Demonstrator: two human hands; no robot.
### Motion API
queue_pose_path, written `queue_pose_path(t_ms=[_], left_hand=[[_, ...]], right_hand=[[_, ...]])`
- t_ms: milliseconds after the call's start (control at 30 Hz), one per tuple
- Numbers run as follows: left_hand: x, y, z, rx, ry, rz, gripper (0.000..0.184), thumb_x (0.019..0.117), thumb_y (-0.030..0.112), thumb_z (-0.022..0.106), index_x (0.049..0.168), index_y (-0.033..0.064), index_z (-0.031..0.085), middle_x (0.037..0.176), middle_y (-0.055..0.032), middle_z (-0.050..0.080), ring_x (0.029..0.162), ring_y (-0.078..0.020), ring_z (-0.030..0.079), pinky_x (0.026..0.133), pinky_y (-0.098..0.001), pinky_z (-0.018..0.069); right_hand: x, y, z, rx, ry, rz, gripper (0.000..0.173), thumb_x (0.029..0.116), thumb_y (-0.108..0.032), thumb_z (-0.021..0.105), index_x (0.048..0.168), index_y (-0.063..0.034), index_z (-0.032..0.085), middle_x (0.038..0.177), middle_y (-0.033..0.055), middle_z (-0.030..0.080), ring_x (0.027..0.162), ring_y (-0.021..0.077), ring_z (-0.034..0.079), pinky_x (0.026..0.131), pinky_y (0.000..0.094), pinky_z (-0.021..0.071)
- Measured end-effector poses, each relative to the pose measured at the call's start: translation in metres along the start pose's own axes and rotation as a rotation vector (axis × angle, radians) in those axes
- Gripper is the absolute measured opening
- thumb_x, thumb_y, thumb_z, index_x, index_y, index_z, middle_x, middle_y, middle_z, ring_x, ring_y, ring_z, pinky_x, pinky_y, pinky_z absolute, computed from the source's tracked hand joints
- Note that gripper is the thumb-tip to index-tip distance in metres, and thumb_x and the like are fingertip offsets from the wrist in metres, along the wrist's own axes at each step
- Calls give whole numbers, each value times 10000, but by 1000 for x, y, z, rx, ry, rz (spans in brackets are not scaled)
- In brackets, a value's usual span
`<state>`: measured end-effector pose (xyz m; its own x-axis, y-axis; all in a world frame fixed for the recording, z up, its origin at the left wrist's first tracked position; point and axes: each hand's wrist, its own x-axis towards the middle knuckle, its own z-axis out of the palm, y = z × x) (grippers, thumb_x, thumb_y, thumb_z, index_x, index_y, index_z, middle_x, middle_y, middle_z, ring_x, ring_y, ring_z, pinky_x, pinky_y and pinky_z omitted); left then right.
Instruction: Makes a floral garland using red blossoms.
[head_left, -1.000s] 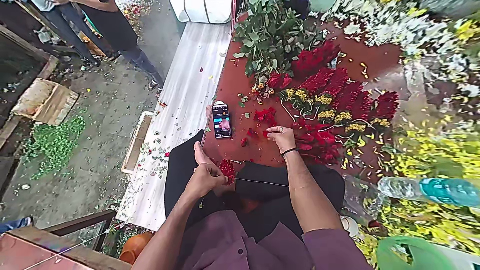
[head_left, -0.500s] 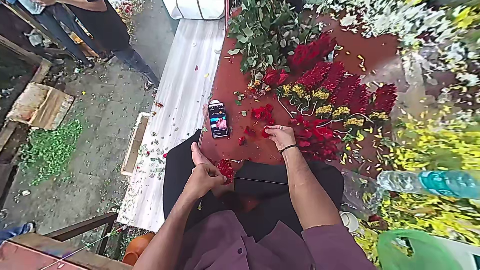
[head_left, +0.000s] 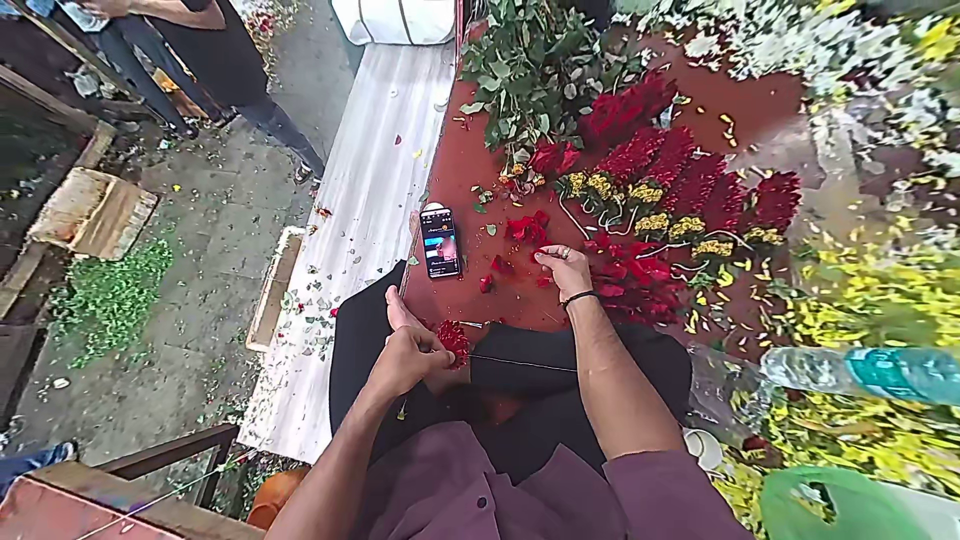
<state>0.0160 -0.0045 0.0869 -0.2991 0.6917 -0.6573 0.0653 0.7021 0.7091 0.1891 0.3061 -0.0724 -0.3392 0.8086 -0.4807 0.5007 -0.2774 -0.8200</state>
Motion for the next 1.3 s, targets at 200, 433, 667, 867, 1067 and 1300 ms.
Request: queue_pose_path(t_ms=[200,433,667,867,1067,1300], left_hand=[[-2,-1,0,6,8,14,166,859,293,787,802,141,754,659,50,643,569,-63,554,576,-303,483],[-5,-2,0,-10,5,21,163,851,285,790,795,136,753,654,55,638,562,-55,545,572,-293,477],[2,3,3,-24,-20,52,163,862,275,785,806,123,759,676,46,663,588,-53,577,598,-292,503],[0,3,2,-17,-11,44,169,857,277,782,796,122,752,659,48,645,571,-54,558,582,-292,488],[-1,2,-2,-14,12,16,180,868,286,784,810,117,757,689,33,677,612,-66,609,620,-312,531],[6,9,1,-20,55,15,180,862,287,784,799,121,754,680,29,684,591,-79,620,606,-323,540]], right_hand=[[-6,-10,-7,108,-64,21,237,944,-67,703,1180,-66,727,911,82,732,629,122,625,528,273,507],[-42,-55,-12,92,-91,-64,165,920,-81,723,1069,-12,725,805,78,736,605,118,649,520,272,528],[-93,-88,-13,225,-145,-230,159,917,27,608,964,-39,744,806,51,709,580,108,599,524,256,519],[-117,-89,-5,301,-237,-283,223,942,33,575,1073,-20,748,943,86,729,673,139,637,634,294,572],[-124,-82,5,205,-233,-480,262,830,34,746,1077,-51,766,1072,63,750,904,165,713,763,332,621],[-127,-77,8,211,-200,-528,107,923,-66,726,1023,-64,764,1043,42,730,802,134,677,678,300,598]])
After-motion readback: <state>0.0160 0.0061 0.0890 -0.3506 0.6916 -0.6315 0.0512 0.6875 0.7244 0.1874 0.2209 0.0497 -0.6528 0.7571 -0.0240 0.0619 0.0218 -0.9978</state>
